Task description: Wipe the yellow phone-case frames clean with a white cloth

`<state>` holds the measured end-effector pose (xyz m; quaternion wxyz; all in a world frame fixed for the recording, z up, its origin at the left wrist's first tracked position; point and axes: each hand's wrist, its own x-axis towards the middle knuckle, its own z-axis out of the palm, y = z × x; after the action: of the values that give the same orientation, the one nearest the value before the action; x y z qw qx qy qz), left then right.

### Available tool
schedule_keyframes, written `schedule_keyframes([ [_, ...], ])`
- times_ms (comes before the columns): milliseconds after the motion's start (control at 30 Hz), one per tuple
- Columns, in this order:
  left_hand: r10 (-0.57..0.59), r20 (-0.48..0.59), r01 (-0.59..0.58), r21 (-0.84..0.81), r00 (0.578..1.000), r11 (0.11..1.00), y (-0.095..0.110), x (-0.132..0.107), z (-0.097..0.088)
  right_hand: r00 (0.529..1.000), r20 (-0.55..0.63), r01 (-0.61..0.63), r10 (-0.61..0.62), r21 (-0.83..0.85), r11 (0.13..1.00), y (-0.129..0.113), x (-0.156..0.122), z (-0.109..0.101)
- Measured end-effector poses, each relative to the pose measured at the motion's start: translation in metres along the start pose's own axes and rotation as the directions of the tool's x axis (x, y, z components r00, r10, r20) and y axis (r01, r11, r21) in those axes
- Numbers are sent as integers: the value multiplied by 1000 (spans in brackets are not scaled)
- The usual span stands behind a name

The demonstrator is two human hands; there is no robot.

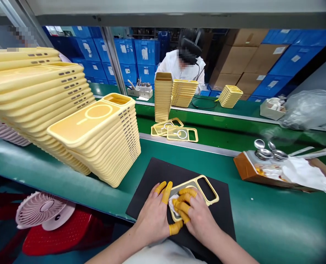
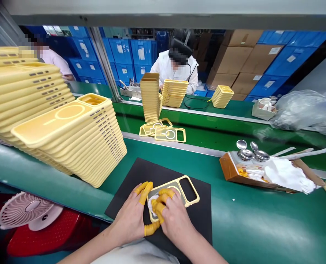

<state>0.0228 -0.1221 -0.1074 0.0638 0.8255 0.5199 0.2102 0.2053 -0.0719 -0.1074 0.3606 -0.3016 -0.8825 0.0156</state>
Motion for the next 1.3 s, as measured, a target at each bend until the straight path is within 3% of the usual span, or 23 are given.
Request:
schedule_keyframes([
  [167,-22,7,22,-27,1000,999,-2,0,1,982,-103,-176,156,-224,959,3,-6,-9],
  [333,3,16,-3,9,1000,1000,-4,1,4,991,-94,-101,93,-82,991,-20,-16,-3],
  [467,14,3,-14,61,1000,998,-5,2,5,965,-109,-262,239,-300,917,8,0,-3],
  [533,19,3,-19,80,1000,997,-6,1,6,959,-112,-283,261,-354,891,20,-1,-8],
  [733,15,10,-15,101,1000,995,-9,0,8,970,-177,-209,167,-252,945,15,-69,-38],
  [800,27,14,-28,105,1000,994,-9,1,8,945,-258,-270,199,-279,921,14,-84,-47],
  [900,39,13,-40,109,999,993,-9,2,7,908,-341,-340,244,-261,903,14,-83,-47],
  [1000,23,6,-23,112,1000,993,-9,2,8,920,-299,-332,252,-254,909,20,-75,-43],
  [1167,3,-15,-1,120,1000,993,-8,1,9,807,-344,-575,480,-274,771,53,-71,-49],
  [1300,14,-28,-10,134,1000,991,-8,0,8,782,-275,-617,560,-211,758,62,-58,-45],
])
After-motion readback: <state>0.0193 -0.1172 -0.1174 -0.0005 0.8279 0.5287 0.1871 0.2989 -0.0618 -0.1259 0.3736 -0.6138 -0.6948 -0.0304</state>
